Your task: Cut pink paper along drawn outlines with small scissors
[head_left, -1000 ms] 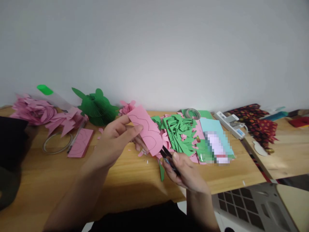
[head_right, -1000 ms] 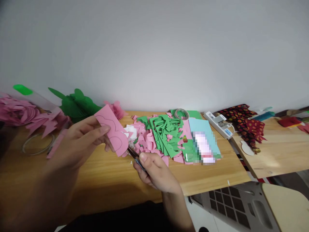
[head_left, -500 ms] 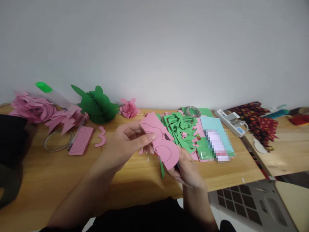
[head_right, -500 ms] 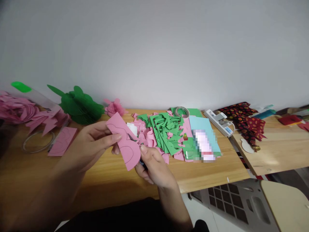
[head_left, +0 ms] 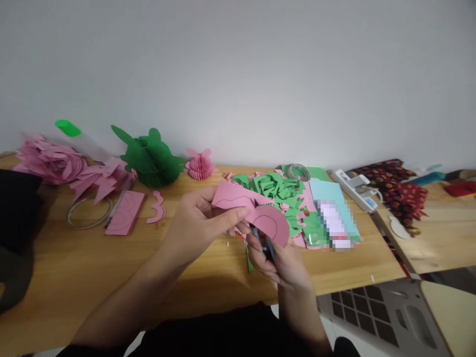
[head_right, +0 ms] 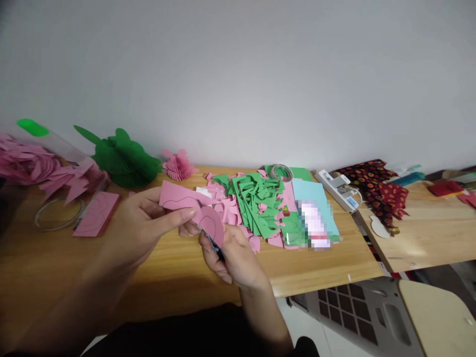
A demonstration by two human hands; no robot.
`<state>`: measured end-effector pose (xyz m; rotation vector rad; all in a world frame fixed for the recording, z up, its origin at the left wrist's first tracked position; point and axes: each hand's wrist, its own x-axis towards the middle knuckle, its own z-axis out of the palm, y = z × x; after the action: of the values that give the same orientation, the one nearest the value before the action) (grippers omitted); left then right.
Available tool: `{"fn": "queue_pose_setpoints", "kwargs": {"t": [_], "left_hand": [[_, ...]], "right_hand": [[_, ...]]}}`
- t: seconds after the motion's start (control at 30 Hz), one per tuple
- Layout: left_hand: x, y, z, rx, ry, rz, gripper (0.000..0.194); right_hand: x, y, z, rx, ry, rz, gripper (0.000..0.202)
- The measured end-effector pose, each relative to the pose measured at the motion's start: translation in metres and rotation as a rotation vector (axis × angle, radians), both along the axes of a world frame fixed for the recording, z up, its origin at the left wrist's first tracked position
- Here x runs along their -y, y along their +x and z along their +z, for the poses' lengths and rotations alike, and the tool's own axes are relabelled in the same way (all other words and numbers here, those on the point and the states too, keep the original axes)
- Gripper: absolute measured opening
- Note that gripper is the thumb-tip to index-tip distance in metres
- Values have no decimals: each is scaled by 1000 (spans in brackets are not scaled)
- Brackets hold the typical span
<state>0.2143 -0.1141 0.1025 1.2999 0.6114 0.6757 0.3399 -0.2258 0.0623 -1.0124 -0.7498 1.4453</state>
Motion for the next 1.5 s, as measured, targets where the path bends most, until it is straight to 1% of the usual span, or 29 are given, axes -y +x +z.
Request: {"fn": "queue_pose_setpoints", "kwargs": {"t": [0.1, 0.2, 0.27, 0.4, 0.53, 0.73, 0.9, 1.0, 1.23, 1.5], "left_hand": [[1, 0, 2, -22, 27, 25, 8], [1, 0, 3, -62, 94, 38, 9], [1, 0, 3, -75, 106, 26, 11], [2, 0, 3, -32, 33, -26, 13], [2, 0, 5, 2, -5, -35, 13], [0, 0, 1, 11, -9, -42, 11], [-1, -1, -4, 46, -26, -84, 12], [-1, -1, -5, 75, -36, -105, 11], [-2, -2, -6, 79, -22, -129, 15], [-2, -2, -5, 84, -36, -136, 14]], "right_hand": [[-2, -2, 0, -53, 10, 9, 48], [-6, -5, 4, -45, 41, -31, 48], [-7, -6, 6, -40, 62, -47, 48], [-6, -5, 7, -37, 34, -40, 48], [-3, -3, 7, -20, -21, -36, 51], [-2, -1, 7, -24, -12, -35, 50], [-2, 1, 8, -34, 26, -25, 48], [-1, 1, 8, -22, 18, -19, 48], [0, 2, 9, 3, -4, -15, 49], [0, 1, 12, 34, -16, -39, 50]]}}
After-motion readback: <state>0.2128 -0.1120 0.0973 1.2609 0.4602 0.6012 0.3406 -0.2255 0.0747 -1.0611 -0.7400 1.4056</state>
